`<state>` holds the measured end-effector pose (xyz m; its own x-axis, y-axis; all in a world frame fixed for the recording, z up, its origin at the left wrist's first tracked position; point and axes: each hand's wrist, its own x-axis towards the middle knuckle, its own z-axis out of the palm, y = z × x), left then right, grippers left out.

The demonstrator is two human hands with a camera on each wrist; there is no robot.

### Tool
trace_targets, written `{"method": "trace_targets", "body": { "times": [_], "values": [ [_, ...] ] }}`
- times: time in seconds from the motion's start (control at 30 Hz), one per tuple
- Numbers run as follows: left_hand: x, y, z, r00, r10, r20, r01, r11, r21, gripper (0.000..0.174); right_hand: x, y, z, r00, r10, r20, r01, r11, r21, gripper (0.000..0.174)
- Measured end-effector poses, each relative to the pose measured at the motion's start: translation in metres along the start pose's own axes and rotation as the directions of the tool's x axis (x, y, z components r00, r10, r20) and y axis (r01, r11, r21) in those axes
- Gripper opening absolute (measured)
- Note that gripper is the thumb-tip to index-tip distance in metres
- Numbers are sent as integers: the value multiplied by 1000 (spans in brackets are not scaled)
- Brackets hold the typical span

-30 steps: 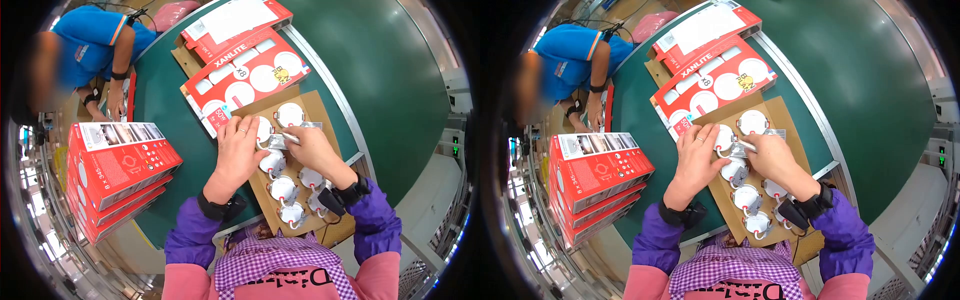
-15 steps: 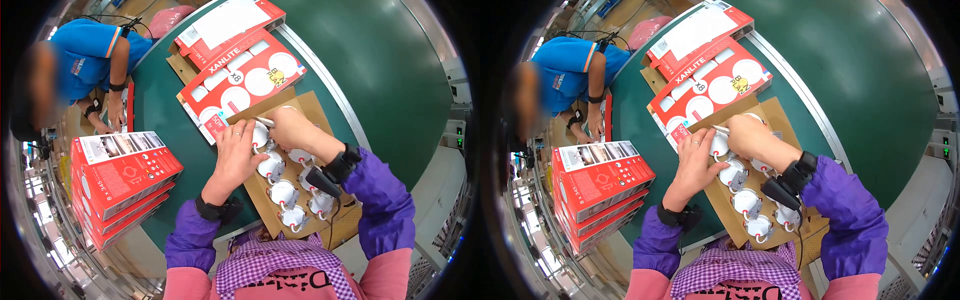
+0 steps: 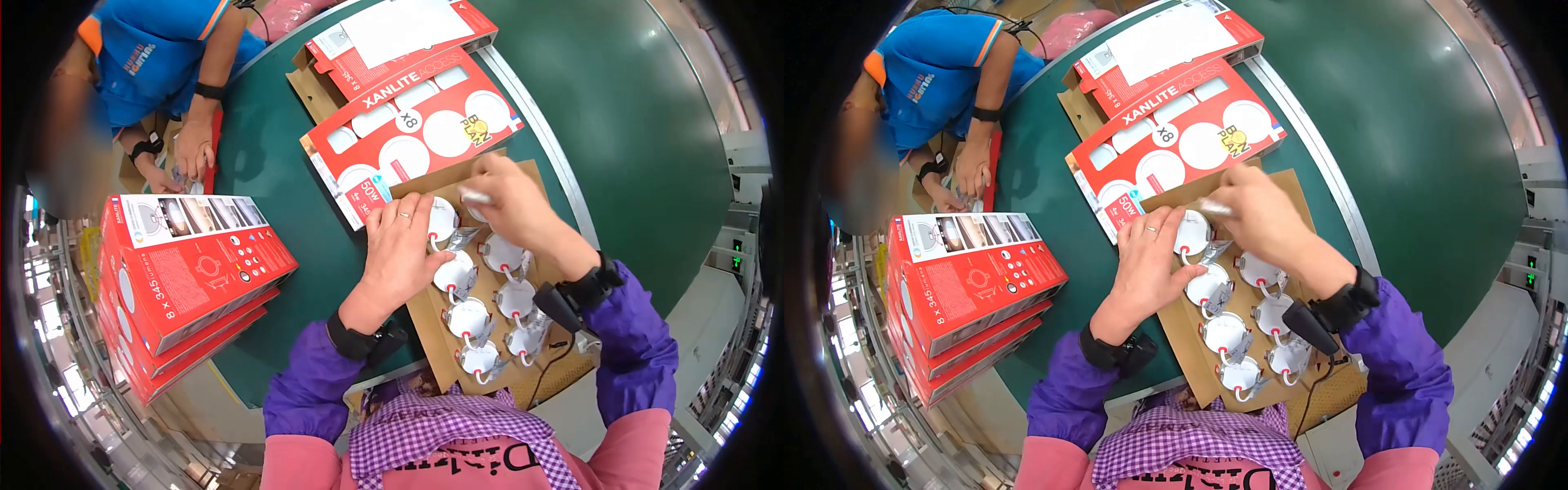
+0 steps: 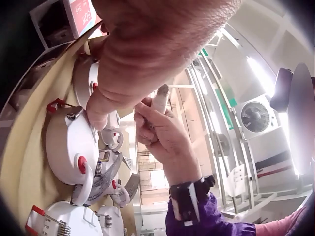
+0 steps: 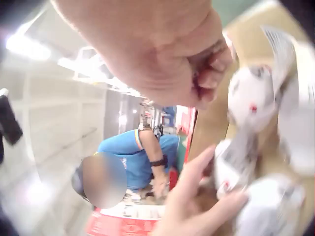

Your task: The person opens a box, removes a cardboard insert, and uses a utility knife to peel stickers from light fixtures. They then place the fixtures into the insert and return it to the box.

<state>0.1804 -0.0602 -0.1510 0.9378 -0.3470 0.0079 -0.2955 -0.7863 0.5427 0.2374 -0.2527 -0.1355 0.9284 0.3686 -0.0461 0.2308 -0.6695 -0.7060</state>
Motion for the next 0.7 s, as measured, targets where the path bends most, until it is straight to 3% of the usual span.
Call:
{"method": "trace_targets", "body": {
  "times": [0.07,0.17,0.37,0.43,0.53,0.63,0.7],
  "values": [
    [0,1,0,1000,1,-3,-1,1000,-3,77,-2,0,9,973,-197,123,225,934,-277,20],
    [0,-1,1,1000,3,-18,-3,1000,-1,78,0,7,20,952,-283,113,305,890,-338,18],
    [2,-2,1,999,28,-16,-28,1000,14,79,5,17,15,945,-257,203,296,936,-190,16],
    [6,-1,-4,998,0,60,-2,1000,30,78,1,21,24,955,-252,157,279,943,-182,16],
    [11,-3,-7,996,32,85,-35,998,43,77,-7,24,32,932,-363,-16,352,912,-212,15],
    [12,-4,-6,995,35,96,-39,998,40,77,-14,18,37,895,-440,-66,416,880,-230,21],
    [13,-3,-3,997,21,78,-25,998,53,76,-16,16,35,864,-501,-58,464,835,-296,14]
  ]
}}
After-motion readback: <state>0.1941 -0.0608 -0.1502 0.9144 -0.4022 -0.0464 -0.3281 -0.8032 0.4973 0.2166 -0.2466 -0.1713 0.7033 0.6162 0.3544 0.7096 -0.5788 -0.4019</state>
